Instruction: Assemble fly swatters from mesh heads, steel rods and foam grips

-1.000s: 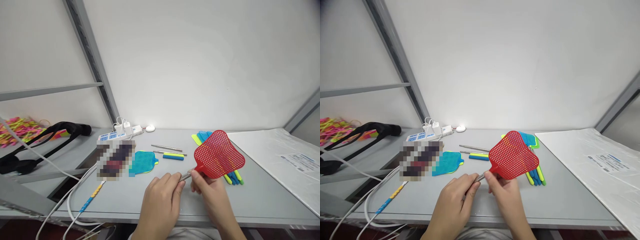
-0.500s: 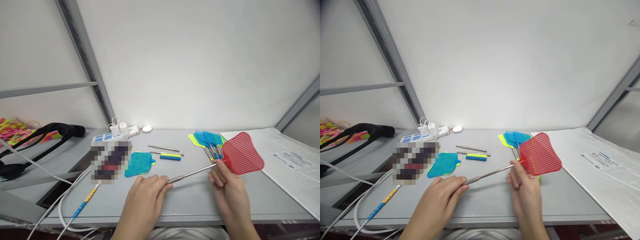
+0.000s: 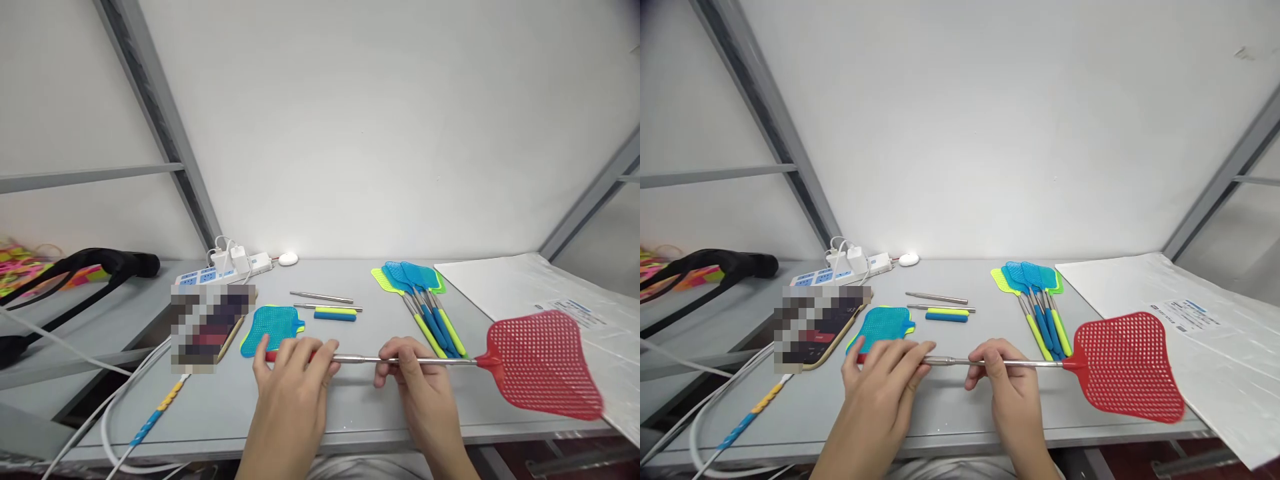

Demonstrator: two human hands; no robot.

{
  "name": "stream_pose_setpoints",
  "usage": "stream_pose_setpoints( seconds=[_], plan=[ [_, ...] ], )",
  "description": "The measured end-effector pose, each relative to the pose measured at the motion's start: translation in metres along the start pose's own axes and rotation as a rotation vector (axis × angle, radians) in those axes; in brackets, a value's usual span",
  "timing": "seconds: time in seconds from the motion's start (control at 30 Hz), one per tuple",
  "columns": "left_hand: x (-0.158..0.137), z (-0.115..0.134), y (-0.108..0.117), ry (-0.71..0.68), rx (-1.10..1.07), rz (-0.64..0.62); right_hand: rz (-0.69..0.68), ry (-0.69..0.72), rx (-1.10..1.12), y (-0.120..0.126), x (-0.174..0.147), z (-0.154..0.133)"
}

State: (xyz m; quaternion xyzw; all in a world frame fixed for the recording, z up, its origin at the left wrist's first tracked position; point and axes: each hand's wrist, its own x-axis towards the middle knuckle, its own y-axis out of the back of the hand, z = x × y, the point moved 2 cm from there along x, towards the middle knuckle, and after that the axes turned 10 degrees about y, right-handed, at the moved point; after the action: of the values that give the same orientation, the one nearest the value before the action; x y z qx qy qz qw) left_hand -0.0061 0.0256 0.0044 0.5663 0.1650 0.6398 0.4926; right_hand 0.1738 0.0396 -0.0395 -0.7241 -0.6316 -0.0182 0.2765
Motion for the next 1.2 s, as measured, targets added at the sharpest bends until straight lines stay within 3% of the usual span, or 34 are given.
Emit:
stream_pose_setpoints(
  seconds=[0.1,0.17,0.23,0.37,0.47,0.6,0.77,0.87,0.97,1.07,1.2],
  plan=[
    [-0.010,0.013,-0.002,0.099,-0.118,0.388,0.103,-0.058,0.113,-0.008,-0.001,0.000],
    [-0.020,0.024,-0.007,0.139,-0.370,0.510,0.214,-0.089,0.182,-0.012,-0.001,-0.003],
    [-0.025,0.031,-0.017,0.260,-0.704,0.392,0.286,-0.116,0.223,-0.016,-0.001,-0.006],
    [-0.023,0.038,-0.040,0.672,-1.292,-0.072,0.281,-0.160,0.233,-0.024,-0.010,-0.006],
    [-0.020,0.041,-0.047,0.755,-1.493,-0.244,0.181,-0.202,0.241,-0.028,-0.019,0.002],
    [-0.021,0.032,-0.047,0.756,-1.504,-0.167,0.113,-0.230,0.205,-0.024,-0.020,0.005],
    [-0.019,0.001,-0.032,0.759,-1.592,0.110,0.418,-0.067,0.099,0.012,0.008,-0.030],
    [-0.018,-0.009,-0.023,0.688,-1.533,0.181,0.469,0.019,0.066,0.032,0.024,-0.050],
    [-0.018,-0.007,-0.025,0.696,-1.538,0.172,0.430,-0.023,0.084,0.039,0.029,-0.049],
    [-0.018,0.004,-0.037,0.785,-1.590,0.083,0.398,-0.044,0.160,0.027,0.020,-0.031],
    [-0.022,0.029,-0.056,0.870,-1.580,-0.158,0.111,-0.133,0.180,-0.014,-0.008,-0.002]
  ],
)
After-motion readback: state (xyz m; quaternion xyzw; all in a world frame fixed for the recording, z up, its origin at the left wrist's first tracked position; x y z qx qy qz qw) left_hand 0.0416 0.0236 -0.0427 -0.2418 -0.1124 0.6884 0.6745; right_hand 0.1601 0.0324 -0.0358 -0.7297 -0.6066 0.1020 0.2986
